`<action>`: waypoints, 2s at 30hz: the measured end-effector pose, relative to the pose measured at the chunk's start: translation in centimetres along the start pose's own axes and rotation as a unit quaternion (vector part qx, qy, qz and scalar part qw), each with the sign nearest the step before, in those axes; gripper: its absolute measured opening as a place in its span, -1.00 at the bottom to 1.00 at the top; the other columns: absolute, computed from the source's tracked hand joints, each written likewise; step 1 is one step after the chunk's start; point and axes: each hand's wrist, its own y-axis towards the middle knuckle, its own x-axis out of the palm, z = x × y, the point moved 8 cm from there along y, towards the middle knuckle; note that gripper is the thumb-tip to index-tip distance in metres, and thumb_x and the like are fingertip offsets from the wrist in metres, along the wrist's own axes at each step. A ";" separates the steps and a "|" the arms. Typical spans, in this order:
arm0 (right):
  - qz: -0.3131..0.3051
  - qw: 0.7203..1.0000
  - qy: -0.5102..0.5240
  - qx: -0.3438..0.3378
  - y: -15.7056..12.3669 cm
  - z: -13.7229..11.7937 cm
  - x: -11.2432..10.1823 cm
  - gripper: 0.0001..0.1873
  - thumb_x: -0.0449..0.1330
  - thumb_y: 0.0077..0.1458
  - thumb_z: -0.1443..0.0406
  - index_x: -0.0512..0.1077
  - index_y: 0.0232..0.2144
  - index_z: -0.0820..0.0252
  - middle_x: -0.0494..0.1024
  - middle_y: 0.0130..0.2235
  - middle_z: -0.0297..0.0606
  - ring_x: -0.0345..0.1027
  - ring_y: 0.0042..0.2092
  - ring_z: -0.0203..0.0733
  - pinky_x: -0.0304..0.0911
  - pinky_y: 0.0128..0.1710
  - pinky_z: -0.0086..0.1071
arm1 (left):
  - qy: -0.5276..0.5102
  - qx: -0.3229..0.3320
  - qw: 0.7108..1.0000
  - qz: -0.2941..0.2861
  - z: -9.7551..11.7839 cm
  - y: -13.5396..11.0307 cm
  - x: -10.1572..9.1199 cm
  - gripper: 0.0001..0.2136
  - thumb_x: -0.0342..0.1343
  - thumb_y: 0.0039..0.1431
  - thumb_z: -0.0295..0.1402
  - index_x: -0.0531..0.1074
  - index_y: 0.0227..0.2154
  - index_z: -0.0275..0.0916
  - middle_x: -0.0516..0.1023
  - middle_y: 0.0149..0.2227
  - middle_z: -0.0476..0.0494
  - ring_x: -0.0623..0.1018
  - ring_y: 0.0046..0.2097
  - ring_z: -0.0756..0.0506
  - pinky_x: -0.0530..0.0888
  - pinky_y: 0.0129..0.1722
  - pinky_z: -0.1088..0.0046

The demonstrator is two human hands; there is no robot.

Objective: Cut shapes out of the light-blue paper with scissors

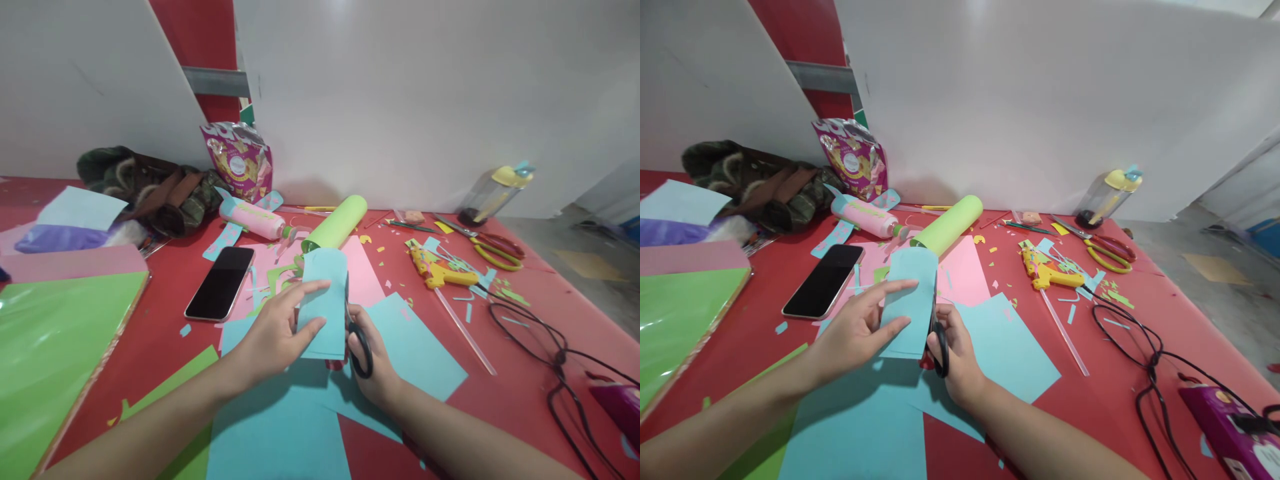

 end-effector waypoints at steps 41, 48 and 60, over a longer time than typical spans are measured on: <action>0.002 0.999 -0.040 0.001 -0.1 -0.2 0.0 -0.65 0.07 -0.04 -0.02 0.26 -0.29 0.07 0.40 -0.30 -0.23 0.27 -0.24 -0.14 0.19 -0.18 -0.25 | 0.026 -0.003 0.999 0.028 0.4 -0.5 0.4 -0.64 -0.02 0.06 -0.37 0.26 -0.04 -0.28 0.29 -0.57 0.07 0.10 -0.64 0.10 0.17 -0.67 0.62; -0.001 1.000 -0.007 0.011 -0.2 0.1 0.2 -0.65 0.08 -0.04 -0.01 0.25 -0.29 0.08 0.39 -0.30 -0.24 0.28 -0.27 -0.17 0.20 -0.20 -0.26 | 0.027 -0.002 0.999 0.025 0.3 -0.5 0.5 -0.65 -0.04 0.07 -0.36 0.26 -0.04 -0.28 0.39 -0.39 -0.04 0.15 -0.62 0.10 0.20 -0.65 0.60; 0.024 0.999 -0.031 0.029 -0.3 0.4 -0.3 -0.63 0.10 -0.07 -0.04 0.25 -0.33 0.07 0.39 -0.40 -0.31 0.25 -0.41 -0.26 0.27 -0.35 -0.36 | 0.036 0.004 0.999 0.028 0.3 -0.4 0.5 -0.64 -0.03 0.07 -0.36 0.25 -0.03 -0.27 0.41 -0.32 -0.08 0.17 -0.61 0.11 0.21 -0.63 0.59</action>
